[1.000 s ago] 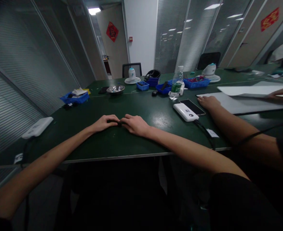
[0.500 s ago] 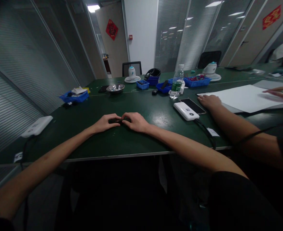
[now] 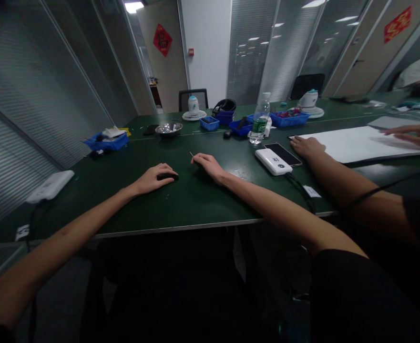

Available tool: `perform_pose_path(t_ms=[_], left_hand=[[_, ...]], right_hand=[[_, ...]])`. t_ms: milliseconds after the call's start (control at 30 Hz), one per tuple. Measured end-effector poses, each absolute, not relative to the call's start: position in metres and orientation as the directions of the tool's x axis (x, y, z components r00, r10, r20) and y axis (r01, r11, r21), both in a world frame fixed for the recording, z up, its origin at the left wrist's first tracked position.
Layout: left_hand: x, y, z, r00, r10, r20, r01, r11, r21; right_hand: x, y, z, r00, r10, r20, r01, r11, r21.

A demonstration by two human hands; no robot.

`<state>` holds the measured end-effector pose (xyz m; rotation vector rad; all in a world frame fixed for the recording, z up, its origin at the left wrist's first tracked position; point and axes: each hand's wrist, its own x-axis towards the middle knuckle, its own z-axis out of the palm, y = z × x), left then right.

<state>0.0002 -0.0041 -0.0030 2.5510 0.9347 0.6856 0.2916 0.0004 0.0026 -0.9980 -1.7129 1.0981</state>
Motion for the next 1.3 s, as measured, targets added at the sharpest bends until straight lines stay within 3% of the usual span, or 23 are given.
perform_pose_path(t_ms=[100, 267, 500, 667, 833, 967, 1300], left_hand=[[0.000, -0.005, -0.002, 0.676, 0.650, 0.346, 0.483, -0.746, 0.458], [0.001, -0.006, -0.004, 0.742, 0.575, 0.344, 0.394, -0.790, 0.469], [-0.044, 0.025, -0.005, 0.641, 0.697, 0.323, 0.551, -0.710, 0.438], [-0.119, 0.050, -0.010, 0.410, 0.843, 0.348, 0.761, -0.526, 0.380], [-0.173, 0.065, -0.012, 0.097, 0.953, 0.287, 0.929, -0.190, 0.317], [-0.185, 0.068, -0.008, -0.125, 0.977, 0.174, 0.941, 0.061, 0.334], [-0.198, 0.061, -0.004, -0.339, 0.927, 0.160, 0.900, 0.269, 0.344]], right_hand=[[0.289, -0.004, 0.004, -0.356, 0.917, 0.180, 0.192, 0.260, -0.946], [0.279, -0.015, 0.004, -0.467, 0.863, 0.193, 0.062, 0.249, -0.966], [0.286, 0.006, -0.004, -0.451, 0.875, 0.177, -0.118, 0.138, -0.983], [0.291, 0.021, -0.005, -0.395, 0.897, 0.199, -0.095, 0.176, -0.980], [0.290, 0.010, 0.002, -0.423, 0.877, 0.229, 0.104, 0.297, -0.949], [0.290, 0.002, 0.008, -0.417, 0.881, 0.223, 0.194, 0.326, -0.925], [0.292, -0.004, 0.013, -0.481, 0.849, 0.220, 0.268, 0.381, -0.885]])
